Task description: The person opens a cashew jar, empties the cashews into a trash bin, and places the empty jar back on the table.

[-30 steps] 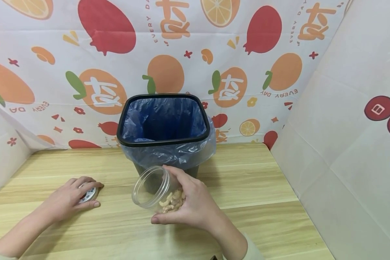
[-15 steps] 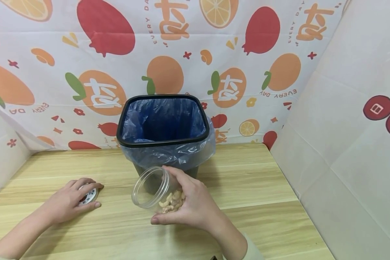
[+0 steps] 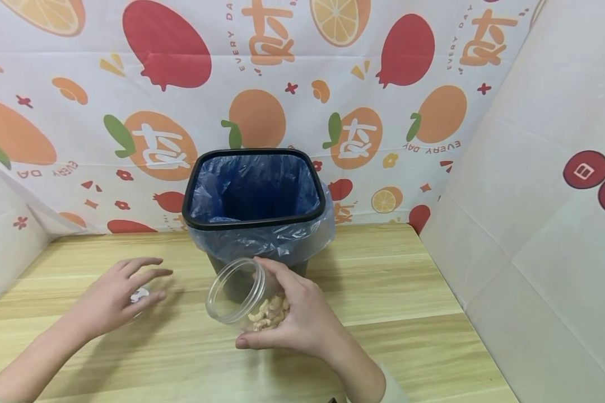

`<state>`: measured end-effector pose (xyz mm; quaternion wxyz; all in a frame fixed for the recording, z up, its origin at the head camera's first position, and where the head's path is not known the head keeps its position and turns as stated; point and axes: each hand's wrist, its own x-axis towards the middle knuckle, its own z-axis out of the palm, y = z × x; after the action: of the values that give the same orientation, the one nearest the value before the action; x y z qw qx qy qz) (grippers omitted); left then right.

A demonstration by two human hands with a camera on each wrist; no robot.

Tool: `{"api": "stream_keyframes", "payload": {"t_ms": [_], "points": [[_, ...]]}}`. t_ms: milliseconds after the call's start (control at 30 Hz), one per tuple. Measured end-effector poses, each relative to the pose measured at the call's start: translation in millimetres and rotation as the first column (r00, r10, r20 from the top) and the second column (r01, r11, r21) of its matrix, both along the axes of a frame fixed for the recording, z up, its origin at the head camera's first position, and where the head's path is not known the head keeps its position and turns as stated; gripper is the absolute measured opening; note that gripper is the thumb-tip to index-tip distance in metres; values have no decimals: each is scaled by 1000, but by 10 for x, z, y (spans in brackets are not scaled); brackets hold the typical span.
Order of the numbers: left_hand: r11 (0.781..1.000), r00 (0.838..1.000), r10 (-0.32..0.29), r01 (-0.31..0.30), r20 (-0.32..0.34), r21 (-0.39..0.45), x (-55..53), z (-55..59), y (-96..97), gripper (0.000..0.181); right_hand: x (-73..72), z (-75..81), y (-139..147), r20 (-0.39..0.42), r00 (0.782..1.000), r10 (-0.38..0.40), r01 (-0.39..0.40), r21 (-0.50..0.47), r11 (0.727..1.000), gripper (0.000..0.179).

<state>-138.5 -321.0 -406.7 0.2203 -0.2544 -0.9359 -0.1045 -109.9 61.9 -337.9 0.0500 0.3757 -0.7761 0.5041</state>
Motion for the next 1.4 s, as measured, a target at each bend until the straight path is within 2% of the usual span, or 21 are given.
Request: {"api": "stream_keyframes", "payload": {"t_ms": [67, 133, 200, 267, 333, 400, 433, 467, 600, 767, 900, 1067, 1133, 1233, 1400], "points": [[997, 994, -34, 40, -101, 64, 21, 249, 177, 40, 4, 0, -1, -1, 1000, 1, -1, -2, 1000, 100], [987, 973, -67, 97, -223, 125, 62, 525, 375, 36, 7, 2, -1, 3, 1000, 4, -4, -8, 1000, 100], [967, 929, -98, 174, -356, 187, 104, 789, 576, 32, 11, 6, 2, 6, 1000, 5, -5, -10, 1000, 100], [935, 874, -124, 262, -469, 241, 144, 1025, 769, 31, 14, 11, 4, 8, 1000, 4, -4, -11, 1000, 100], [899, 821, -150, 345, -552, 270, 175, 1214, 939, 32, 16, 16, 5, 15, 1000, 4, -4, -9, 1000, 100], [876, 785, -180, 402, -592, 267, 201, 1352, 1079, 31, 14, 19, 5, 17, 1000, 7, -7, -9, 1000, 100], [873, 773, -199, 419, -602, 250, 206, 1404, 1140, 30, 14, 19, 8, 16, 1000, 9, -9, -10, 1000, 100], [876, 768, -218, 426, -602, 226, 210, 1443, 1192, 30, 14, 19, 10, 14, 1000, 9, -9, -9, 1000, 100], [905, 775, -291, 413, -561, 101, 184, 1510, 1331, 35, 5, 13, 15, 4, 1000, 10, -10, -8, 1000, 99], [922, 804, -319, 386, -501, 32, 107, 1476, 1384, 51, -9, -1, 14, -20, 1000, 0, 0, 6, 1000, 99], [920, 817, -315, 388, -483, 55, 51, 1416, 1388, 52, -15, -11, 12, -30, 1000, 3, -3, 6, 1000, 100], [905, 833, -303, 403, -463, 134, 4, 1371, 1352, 41, -17, -8, 13, -25, 1000, 8, -8, -2, 1000, 100], [903, 839, -295, 401, -458, 153, -9, 1360, 1334, 37, 8, 36, 12, -24, 1000, 8, -8, -6, 1000, 99], [904, 832, -287, 399, -474, 153, -25, 1358, 1313, 37, 67, 151, 9, -14, 1000, 14, -15, -18, 1000, 95], [918, 839, -281, 376, -466, 123, -36, 1369, 1285, 51, 132, 306, 24, 12, 999, 34, -33, -43, 999, 93]]}}
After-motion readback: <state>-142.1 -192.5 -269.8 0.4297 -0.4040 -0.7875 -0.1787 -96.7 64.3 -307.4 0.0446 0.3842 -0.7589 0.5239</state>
